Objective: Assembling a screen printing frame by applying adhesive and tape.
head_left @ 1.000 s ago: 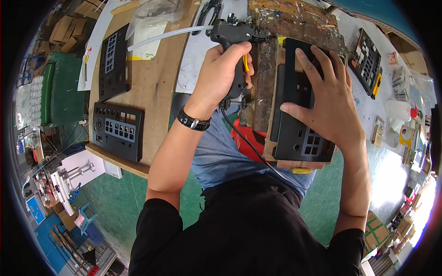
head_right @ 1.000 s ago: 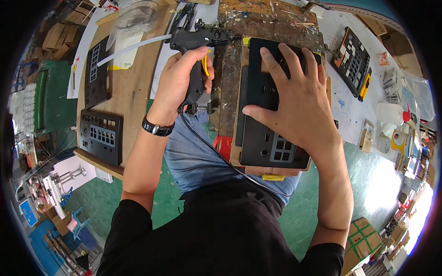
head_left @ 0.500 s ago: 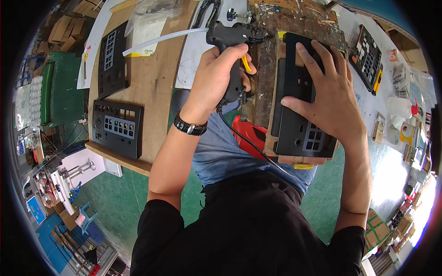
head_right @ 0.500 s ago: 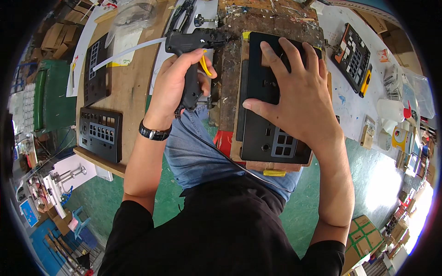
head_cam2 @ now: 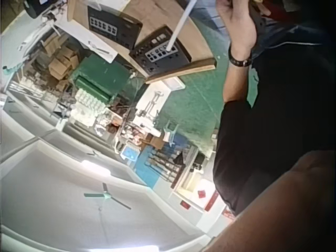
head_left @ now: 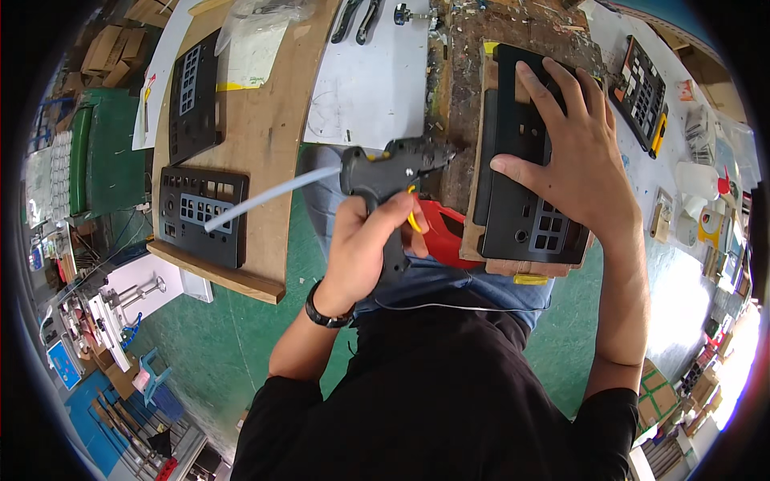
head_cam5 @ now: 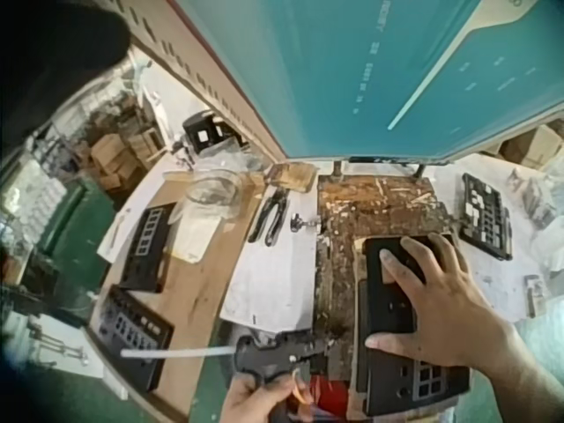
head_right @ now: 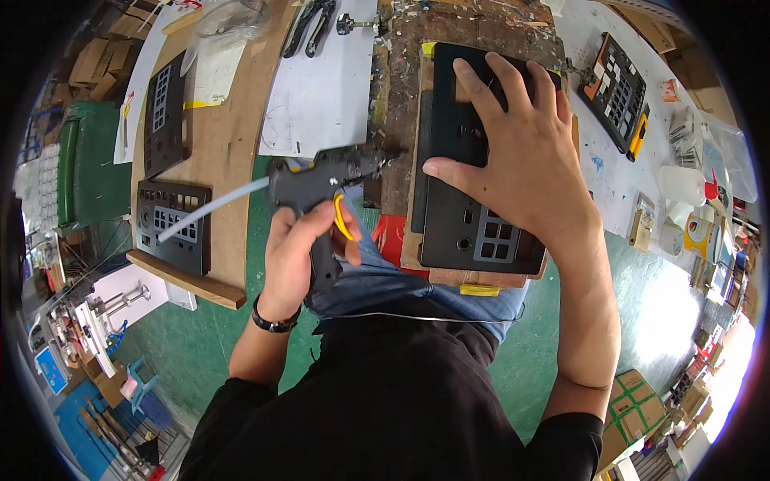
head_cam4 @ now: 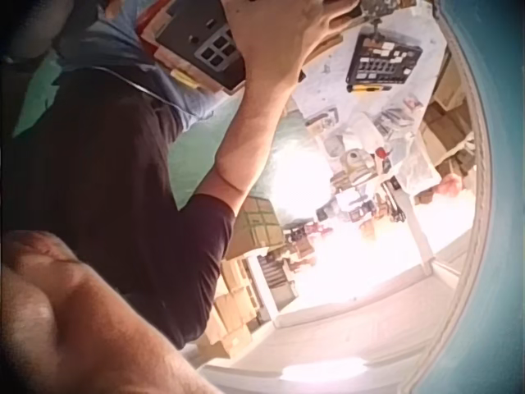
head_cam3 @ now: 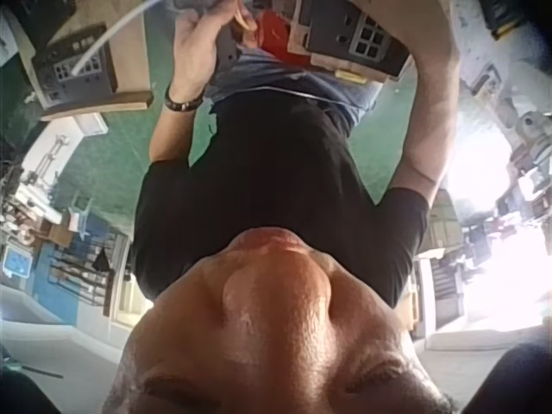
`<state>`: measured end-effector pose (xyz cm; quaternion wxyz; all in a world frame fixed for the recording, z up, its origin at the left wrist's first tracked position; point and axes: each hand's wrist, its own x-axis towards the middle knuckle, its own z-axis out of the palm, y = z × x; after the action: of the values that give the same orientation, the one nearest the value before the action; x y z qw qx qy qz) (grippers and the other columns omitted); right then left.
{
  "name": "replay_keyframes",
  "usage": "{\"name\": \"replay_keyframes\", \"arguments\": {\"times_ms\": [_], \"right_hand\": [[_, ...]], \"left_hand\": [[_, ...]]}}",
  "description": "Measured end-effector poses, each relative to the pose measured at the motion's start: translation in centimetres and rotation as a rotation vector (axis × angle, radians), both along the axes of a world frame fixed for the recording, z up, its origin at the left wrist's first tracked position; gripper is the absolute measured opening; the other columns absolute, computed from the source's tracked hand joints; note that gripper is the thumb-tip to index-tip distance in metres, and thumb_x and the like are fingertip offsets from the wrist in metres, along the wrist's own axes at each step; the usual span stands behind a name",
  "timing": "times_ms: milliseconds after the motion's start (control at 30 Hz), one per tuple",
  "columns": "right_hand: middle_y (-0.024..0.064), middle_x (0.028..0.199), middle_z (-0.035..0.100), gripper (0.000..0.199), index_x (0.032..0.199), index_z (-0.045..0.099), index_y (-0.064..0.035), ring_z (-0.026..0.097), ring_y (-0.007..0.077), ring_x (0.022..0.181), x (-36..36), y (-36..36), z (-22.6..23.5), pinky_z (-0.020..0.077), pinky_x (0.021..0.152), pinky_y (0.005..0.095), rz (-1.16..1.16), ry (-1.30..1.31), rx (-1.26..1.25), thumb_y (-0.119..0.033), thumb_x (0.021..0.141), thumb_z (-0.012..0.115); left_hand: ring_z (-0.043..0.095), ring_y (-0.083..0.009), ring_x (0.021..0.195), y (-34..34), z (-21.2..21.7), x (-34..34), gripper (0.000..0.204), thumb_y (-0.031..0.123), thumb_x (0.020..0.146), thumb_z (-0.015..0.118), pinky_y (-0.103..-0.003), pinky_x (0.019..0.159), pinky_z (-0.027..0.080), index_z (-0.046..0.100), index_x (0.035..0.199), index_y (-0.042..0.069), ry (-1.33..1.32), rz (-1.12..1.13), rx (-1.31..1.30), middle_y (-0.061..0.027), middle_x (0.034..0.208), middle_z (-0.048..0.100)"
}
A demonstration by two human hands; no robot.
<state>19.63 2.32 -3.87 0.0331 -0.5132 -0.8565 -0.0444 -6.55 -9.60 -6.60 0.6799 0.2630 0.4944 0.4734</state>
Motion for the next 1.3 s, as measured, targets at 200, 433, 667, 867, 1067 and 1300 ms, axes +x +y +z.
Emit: {"name": "replay_keyframes", "arguments": {"times_ms": [200,433,667,867,1067,1300], "right_hand": [[0.0138,0.161,0.046,0.096,0.16,0.051,-0.0209,0.04,0.0442,0.147,0.1,0.1,-0.5,0.0387,0.116,0.0613,0.031,0.014,0.079,-0.074,0.083,0.074],[0.0115,0.166,0.041,0.099,0.165,0.047,-0.0219,0.032,0.0401,0.155,0.1,-0.1,-0.4,0.0318,0.124,0.0596,-0.008,0.0,0.026,-0.069,0.084,0.078],[0.0131,0.162,0.046,0.098,0.161,0.051,-0.0216,0.038,0.0429,0.149,0.1,0.1,-0.5,0.0369,0.119,0.0612,0.017,0.018,0.065,-0.074,0.083,0.075],[0.0112,0.166,0.041,0.098,0.165,0.048,-0.0227,0.032,0.0394,0.155,-0.1,-0.1,-0.2,0.032,0.124,0.0593,-0.024,0.0,-0.004,-0.068,0.083,0.079],[0.0108,0.166,0.041,0.097,0.164,0.048,-0.0233,0.031,0.0387,0.156,-0.1,-0.1,-0.2,0.0322,0.124,0.059,-0.027,0.003,-0.001,-0.066,0.083,0.08],[0.0105,0.166,0.042,0.097,0.164,0.049,-0.0235,0.031,0.038,0.156,0.1,-0.1,-0.4,0.0326,0.124,0.0586,-0.026,-0.006,0.015,-0.066,0.083,0.08]], "left_hand": [[0.067,-0.022,0.058,-1.8,-0.7,0.3,0.031,0.018,0.107,0.054,-0.027,0.059,0.053,0.072,0.1,-0.006,0.024,-0.024,0.014,-0.0159,0.084,0.074],[0.062,-0.0205,0.058,-1.8,-1.1,0.3,0.03,0.018,0.107,0.055,-0.027,0.059,0.052,0.071,0.096,-0.004,0.011,-0.032,-0.006,-0.0143,0.082,0.072],[0.06,-0.0182,0.059,-2.3,-1.3,-0.1,0.028,0.017,0.107,0.055,-0.028,0.064,0.053,0.069,0.093,-0.003,0.073,-0.062,0.018,-0.0112,0.078,0.069],[0.06,-0.017,0.06,-3.1,-1.4,-0.2,0.027,0.016,0.106,0.055,-0.029,0.071,0.053,0.069,0.091,-0.002,0.129,-0.094,0.028,-0.0092,0.075,0.067],[0.06,-0.0165,0.062,-3.8,-1.6,-0.1,0.027,0.015,0.106,0.054,-0.029,0.073,0.053,0.068,0.089,-0.001,0.157,-0.107,0.047,-0.0087,0.075,0.067],[0.061,-0.0171,0.065,-4.5,-1.5,-0.5,0.026,0.014,0.106,0.055,-0.028,0.075,0.054,0.069,0.092,-0.002,0.172,-0.156,0.065,-0.0089,0.076,0.068]]}}
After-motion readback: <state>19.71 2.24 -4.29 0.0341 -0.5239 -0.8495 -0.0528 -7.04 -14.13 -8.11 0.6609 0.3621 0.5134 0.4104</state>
